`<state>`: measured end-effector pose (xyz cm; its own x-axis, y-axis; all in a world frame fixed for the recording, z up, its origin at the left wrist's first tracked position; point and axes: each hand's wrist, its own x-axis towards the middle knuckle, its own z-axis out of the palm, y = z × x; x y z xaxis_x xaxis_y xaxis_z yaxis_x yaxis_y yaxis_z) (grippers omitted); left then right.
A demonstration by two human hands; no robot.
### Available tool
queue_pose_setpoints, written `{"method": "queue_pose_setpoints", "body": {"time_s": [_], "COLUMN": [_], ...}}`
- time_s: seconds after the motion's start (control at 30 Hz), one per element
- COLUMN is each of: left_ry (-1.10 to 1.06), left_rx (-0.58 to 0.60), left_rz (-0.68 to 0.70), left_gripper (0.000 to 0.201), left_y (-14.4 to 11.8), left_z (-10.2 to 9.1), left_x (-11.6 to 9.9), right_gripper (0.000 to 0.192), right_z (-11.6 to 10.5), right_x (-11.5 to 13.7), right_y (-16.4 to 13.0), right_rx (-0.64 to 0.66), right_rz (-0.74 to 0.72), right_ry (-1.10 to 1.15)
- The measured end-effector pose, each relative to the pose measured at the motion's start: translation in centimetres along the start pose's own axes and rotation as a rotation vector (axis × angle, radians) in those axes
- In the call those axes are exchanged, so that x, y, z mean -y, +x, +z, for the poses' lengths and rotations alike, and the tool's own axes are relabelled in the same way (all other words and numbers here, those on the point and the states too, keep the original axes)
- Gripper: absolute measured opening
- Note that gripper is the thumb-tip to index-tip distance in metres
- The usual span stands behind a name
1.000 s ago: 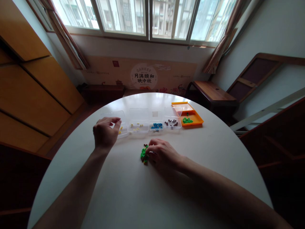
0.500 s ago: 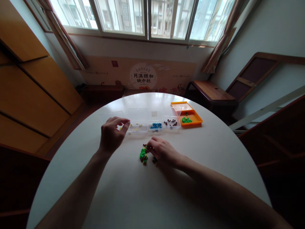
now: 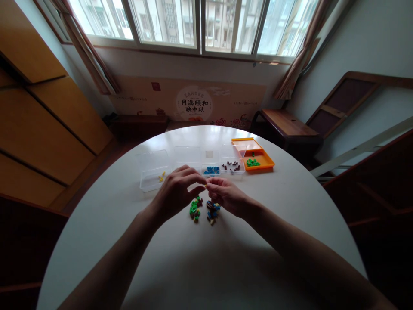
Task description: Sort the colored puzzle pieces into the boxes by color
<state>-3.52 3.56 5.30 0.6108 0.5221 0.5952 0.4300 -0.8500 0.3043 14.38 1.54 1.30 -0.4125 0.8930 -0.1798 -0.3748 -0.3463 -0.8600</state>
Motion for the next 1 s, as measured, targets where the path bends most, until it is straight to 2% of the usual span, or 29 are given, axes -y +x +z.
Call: {"method": "queue_pose_setpoints", "body": {"time_s": [0.17,0.33,0.5,0.67,0.87,1.0], "left_ry": [0.016,0.03,0.043,0.088,0.307,0.348], "left_rx": [0.004,-0.006,0.004,-0.081,-0.356,-0.421], "left_rz": [0.023,0.036,-0.012,-0.083,-0.427,-0.545], "left_gripper": [0.01,0.012,0.014,0.013,0.01,0.01], "left_y": [0.0,-0.1,-0.2,-0.6,-1.9,-2.4], "left_z": [0.2,0.2,0.1,-0.6,-1.6,-1.8], "left_x": [0.1,0.2,0.6,2.0,5.1,6.2], "right_gripper": [0.035,0.032,0.028,0.018,0.014,0.023], "right_z": [0.4,0.4,0.2,-0.6,-1.1,-1.2], "right_x": [0.1,0.1,0.0,-0.8,-1.8,-2.5], "right_y": [-0.2,-0.2,-0.1,0.3,0.1,-0.2], "right_rx": [0.033,-0.019,-0.063,-0.084,-0.112,-0.059], "right_rz": [0.037,0.005,-0.027,-0.162,-0.349,-0.446], "right_ry": [0.079,0.047,-0.027,-0.369,-0.958,-1.239]}}
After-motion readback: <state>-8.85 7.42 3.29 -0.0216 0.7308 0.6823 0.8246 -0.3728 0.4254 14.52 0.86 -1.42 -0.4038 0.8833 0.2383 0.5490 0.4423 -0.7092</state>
